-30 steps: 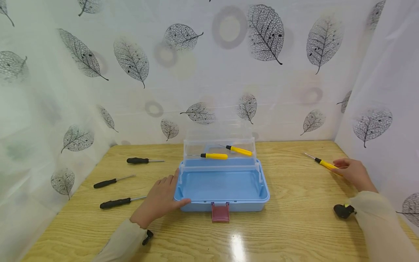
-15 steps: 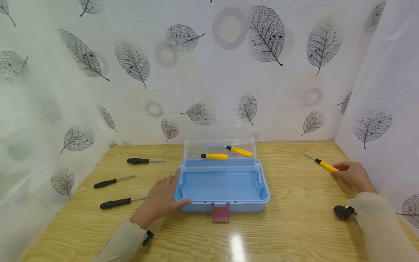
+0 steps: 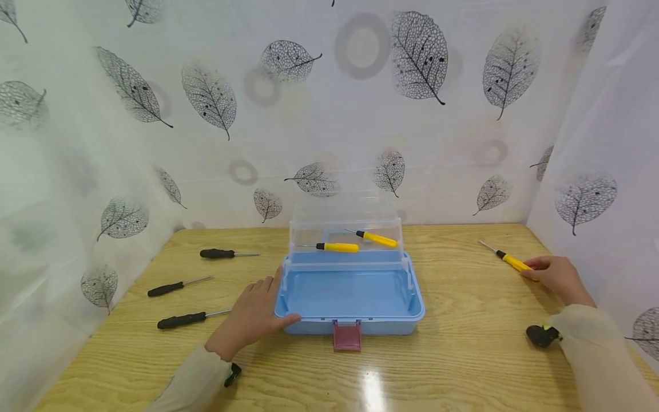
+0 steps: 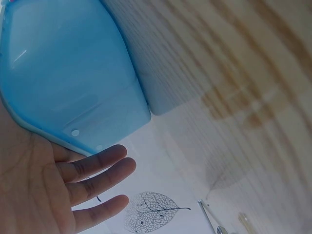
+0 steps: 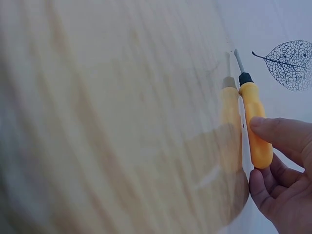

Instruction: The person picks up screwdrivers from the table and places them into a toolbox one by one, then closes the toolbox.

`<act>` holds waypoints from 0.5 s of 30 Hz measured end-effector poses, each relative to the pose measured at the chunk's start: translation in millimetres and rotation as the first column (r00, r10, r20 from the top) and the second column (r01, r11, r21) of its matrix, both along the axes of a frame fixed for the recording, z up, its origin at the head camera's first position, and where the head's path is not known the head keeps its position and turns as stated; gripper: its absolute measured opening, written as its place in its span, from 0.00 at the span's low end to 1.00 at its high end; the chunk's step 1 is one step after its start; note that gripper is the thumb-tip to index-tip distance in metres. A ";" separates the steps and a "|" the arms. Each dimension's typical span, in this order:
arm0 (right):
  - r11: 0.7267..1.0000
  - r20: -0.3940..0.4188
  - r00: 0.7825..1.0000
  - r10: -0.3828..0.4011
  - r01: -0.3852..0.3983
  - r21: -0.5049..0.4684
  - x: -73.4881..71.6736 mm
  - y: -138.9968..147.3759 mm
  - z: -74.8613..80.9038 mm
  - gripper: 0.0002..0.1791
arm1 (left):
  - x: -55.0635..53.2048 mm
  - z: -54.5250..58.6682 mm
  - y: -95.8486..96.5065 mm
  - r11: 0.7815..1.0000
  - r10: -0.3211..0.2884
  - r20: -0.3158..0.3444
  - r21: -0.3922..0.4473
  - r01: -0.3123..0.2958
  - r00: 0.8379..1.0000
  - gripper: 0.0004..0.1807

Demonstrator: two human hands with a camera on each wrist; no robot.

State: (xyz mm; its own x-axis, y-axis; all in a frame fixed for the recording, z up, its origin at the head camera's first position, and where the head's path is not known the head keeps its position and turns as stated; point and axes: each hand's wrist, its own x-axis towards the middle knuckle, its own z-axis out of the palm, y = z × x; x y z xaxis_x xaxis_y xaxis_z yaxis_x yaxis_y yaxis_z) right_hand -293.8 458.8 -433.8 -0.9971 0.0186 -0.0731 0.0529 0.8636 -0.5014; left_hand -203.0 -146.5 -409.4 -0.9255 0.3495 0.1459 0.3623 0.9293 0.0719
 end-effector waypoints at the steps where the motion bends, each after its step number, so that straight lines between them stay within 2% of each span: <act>1: 1.000 0.003 1.000 0.004 -0.004 -0.001 0.4 -0.1 0.4 0.36 | 0.0 0.0 0.1 1.000 0.001 0.000 0.000 -0.001 1.000 0.61; 15: 1.000 0.009 1.000 -0.005 0.005 -0.018 2.1 -2.1 2.1 0.35 | 0.6 0.4 0.4 1.000 0.001 0.008 -0.002 -0.001 1.000 0.60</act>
State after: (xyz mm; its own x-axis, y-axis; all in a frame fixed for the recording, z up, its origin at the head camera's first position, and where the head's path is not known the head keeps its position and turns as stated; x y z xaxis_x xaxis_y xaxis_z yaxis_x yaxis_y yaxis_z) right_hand -291.7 456.8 -431.7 -0.9964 0.0218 -0.0819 0.0612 0.8543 -0.5161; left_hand -202.5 -146.1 -409.0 -0.9271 0.3485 0.1378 0.3604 0.9299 0.0732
